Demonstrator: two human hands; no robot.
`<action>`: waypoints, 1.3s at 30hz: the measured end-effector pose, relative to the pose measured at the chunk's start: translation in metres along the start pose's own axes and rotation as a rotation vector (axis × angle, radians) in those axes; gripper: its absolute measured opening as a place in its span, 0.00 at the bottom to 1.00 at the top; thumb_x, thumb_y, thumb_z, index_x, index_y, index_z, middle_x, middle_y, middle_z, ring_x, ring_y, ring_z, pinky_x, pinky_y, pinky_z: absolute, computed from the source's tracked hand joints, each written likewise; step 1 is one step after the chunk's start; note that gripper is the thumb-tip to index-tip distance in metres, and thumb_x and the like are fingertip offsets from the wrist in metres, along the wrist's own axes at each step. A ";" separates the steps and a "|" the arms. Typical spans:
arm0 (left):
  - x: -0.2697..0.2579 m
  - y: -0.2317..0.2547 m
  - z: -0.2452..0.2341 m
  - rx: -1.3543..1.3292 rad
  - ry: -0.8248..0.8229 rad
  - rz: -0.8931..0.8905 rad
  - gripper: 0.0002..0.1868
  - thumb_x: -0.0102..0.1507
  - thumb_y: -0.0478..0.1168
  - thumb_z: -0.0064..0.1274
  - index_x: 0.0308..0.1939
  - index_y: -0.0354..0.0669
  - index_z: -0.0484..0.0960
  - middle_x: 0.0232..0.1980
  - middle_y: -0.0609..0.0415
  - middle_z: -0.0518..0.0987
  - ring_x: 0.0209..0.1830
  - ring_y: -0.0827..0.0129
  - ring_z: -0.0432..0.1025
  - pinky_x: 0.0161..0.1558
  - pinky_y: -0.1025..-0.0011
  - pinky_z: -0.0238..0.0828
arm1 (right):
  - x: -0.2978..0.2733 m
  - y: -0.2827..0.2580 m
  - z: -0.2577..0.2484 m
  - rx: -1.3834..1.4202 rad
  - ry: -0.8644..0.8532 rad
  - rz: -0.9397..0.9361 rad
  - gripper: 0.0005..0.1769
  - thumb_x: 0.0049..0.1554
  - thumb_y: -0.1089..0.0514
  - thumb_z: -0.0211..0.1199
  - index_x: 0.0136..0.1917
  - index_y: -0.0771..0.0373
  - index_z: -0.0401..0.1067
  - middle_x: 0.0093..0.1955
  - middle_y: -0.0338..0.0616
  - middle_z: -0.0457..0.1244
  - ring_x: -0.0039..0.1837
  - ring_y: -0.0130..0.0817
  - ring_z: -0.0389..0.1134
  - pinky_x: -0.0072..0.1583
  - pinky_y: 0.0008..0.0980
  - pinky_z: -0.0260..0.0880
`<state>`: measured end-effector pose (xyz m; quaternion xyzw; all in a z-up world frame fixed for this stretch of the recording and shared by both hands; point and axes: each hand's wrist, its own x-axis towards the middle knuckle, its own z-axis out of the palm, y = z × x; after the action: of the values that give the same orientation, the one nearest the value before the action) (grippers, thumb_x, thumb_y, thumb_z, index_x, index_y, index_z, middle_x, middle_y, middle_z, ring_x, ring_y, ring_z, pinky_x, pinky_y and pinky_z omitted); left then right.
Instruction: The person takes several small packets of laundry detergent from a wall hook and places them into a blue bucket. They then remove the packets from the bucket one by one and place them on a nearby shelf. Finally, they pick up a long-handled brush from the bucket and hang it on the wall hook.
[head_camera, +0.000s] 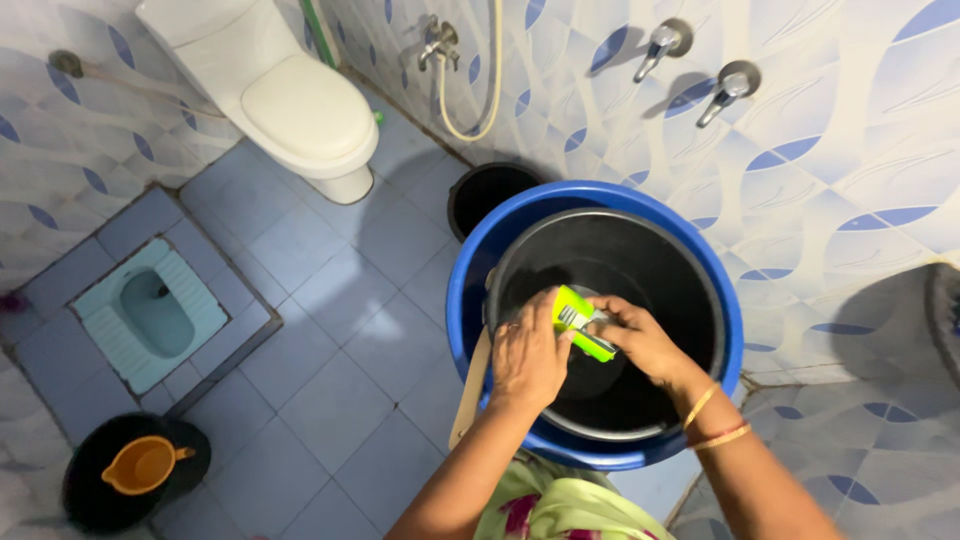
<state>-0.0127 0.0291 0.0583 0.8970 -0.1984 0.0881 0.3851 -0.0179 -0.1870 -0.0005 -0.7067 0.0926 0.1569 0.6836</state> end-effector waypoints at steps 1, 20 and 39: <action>0.002 0.002 -0.004 -0.090 -0.008 -0.050 0.34 0.59 0.42 0.60 0.66 0.34 0.69 0.60 0.37 0.78 0.55 0.46 0.73 0.54 0.53 0.64 | -0.011 -0.004 0.002 0.225 0.047 -0.043 0.24 0.57 0.65 0.61 0.67 0.66 0.69 0.55 0.42 0.69 0.57 0.31 0.69 0.59 0.30 0.68; -0.009 -0.004 0.043 -0.919 -0.219 -0.196 0.19 0.62 0.31 0.62 0.56 0.38 0.78 0.49 0.54 0.84 0.48 0.74 0.79 0.49 0.73 0.79 | -0.058 -0.001 0.028 0.344 0.201 -0.296 0.26 0.55 0.72 0.61 0.67 0.64 0.68 0.59 0.40 0.66 0.62 0.30 0.66 0.64 0.31 0.66; -0.008 -0.005 0.048 -0.451 -0.296 -0.174 0.33 0.62 0.35 0.64 0.69 0.43 0.70 0.57 0.46 0.80 0.55 0.58 0.75 0.51 0.67 0.73 | -0.051 0.007 0.024 0.259 0.188 -0.364 0.29 0.51 0.77 0.57 0.66 0.64 0.68 0.59 0.43 0.66 0.64 0.33 0.67 0.66 0.33 0.64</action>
<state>-0.0175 -0.0010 0.0196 0.8054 -0.1894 -0.1234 0.5479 -0.0703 -0.1675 0.0104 -0.6298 0.0459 -0.0484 0.7739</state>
